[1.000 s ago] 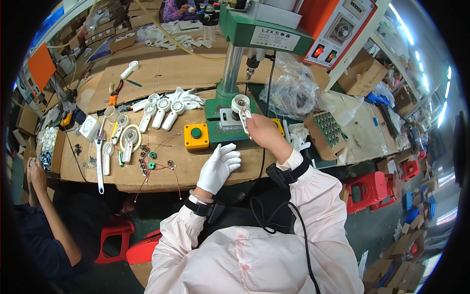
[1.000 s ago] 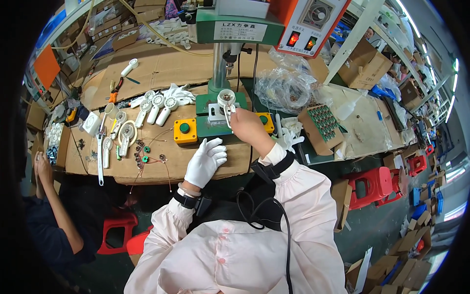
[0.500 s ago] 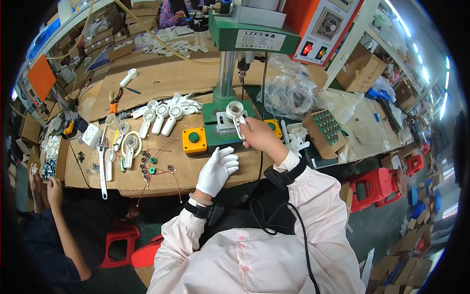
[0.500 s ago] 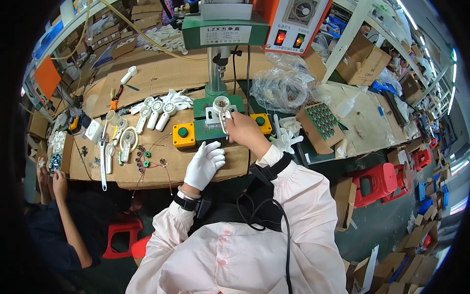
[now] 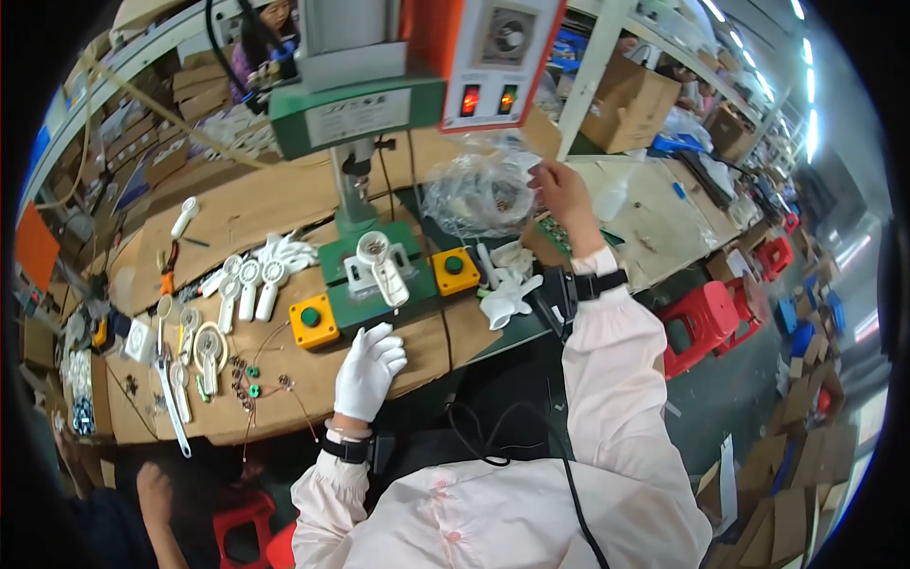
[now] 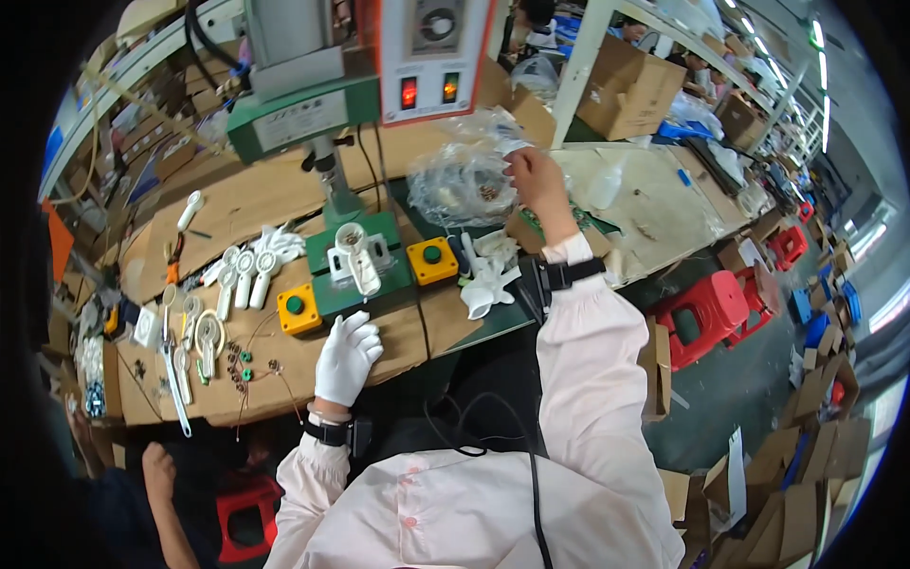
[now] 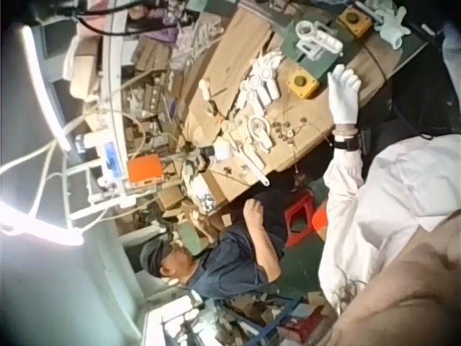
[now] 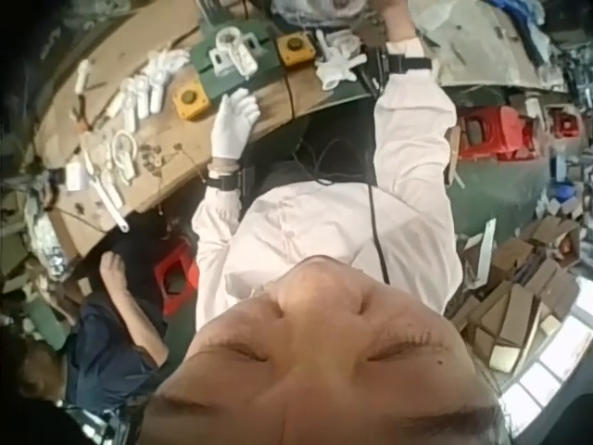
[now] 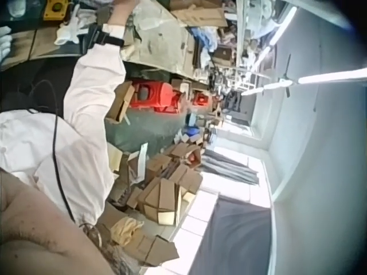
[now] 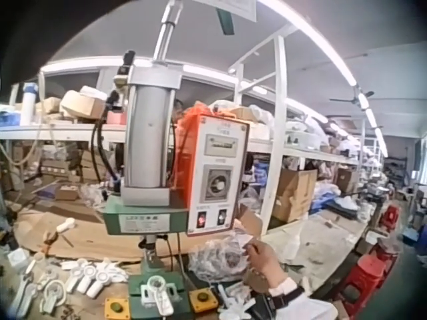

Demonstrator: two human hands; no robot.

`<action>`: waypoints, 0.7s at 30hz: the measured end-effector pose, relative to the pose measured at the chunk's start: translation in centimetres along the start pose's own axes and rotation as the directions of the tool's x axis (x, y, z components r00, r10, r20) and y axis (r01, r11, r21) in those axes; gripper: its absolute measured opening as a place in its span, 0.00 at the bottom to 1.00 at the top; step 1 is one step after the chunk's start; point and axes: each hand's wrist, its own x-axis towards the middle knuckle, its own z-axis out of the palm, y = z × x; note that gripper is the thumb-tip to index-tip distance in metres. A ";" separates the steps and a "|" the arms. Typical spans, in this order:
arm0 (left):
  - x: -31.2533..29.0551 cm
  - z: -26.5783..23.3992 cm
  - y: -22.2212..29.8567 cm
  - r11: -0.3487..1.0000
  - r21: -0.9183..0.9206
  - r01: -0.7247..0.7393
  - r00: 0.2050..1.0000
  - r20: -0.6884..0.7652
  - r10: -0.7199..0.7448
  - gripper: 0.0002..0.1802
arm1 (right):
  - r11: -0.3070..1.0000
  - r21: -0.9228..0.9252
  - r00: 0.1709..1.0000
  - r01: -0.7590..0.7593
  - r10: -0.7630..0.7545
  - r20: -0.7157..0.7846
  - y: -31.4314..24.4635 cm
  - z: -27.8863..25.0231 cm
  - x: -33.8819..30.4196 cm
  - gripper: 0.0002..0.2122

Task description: The person picks up a fan housing, inserts a motor and circuit board, and wipes it with a cloth. They then place the assembly into a press, activate it with two buttons, and wipe the housing again before setting it aside.

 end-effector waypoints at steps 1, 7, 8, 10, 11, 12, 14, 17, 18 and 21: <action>0.2 0.2 -0.2 1.000 0.006 0.014 1.000 0.021 -0.014 0.25 | 0.999 -0.029 1.000 -0.018 0.019 0.020 1.4 -0.5 1.2 0.10; 0.3 1.6 -0.5 0.997 0.079 0.008 0.999 -0.037 -0.005 0.23 | 0.692 -0.634 0.932 0.344 -0.166 0.324 9.9 5.6 4.9 0.09; 0.3 1.9 -0.6 0.994 0.106 -0.004 0.997 -0.071 0.011 0.22 | 0.654 -0.714 0.962 0.250 -0.084 0.260 10.4 6.6 4.6 0.09; -0.1 2.1 -0.6 0.994 0.113 -0.012 0.997 -0.072 0.020 0.22 | 0.620 -0.768 0.983 0.158 -0.025 0.182 10.4 8.0 4.4 0.09; 0.0 2.0 -0.8 0.995 0.100 -0.001 0.997 -0.074 0.008 0.22 | 0.588 -0.798 0.984 0.132 0.019 0.177 10.6 7.9 4.2 0.08; 0.0 2.0 -0.8 0.996 0.087 0.010 0.997 -0.079 -0.003 0.22 | 0.556 -0.824 0.983 0.109 0.063 0.173 10.6 7.8 4.1 0.08; 0.0 2.0 -0.7 0.995 0.095 0.009 0.997 -0.076 -0.002 0.22 | 0.564 -0.820 0.986 0.103 0.051 0.159 10.5 7.9 3.9 0.08; 0.2 1.8 -0.9 0.997 0.079 0.021 0.996 -0.086 -0.014 0.22 | 0.561 -0.822 0.987 0.099 0.049 0.153 10.3 7.8 4.0 0.08; 0.4 1.5 -0.8 0.997 0.070 0.026 0.998 -0.066 -0.022 0.23 | 0.564 -0.819 0.986 0.108 0.041 0.159 10.3 7.8 4.1 0.08; 0.1 0.9 -0.3 0.999 0.045 0.025 0.999 -0.047 -0.022 0.23 | 0.576 -0.804 0.981 0.145 0.023 0.194 9.4 8.2 3.9 0.09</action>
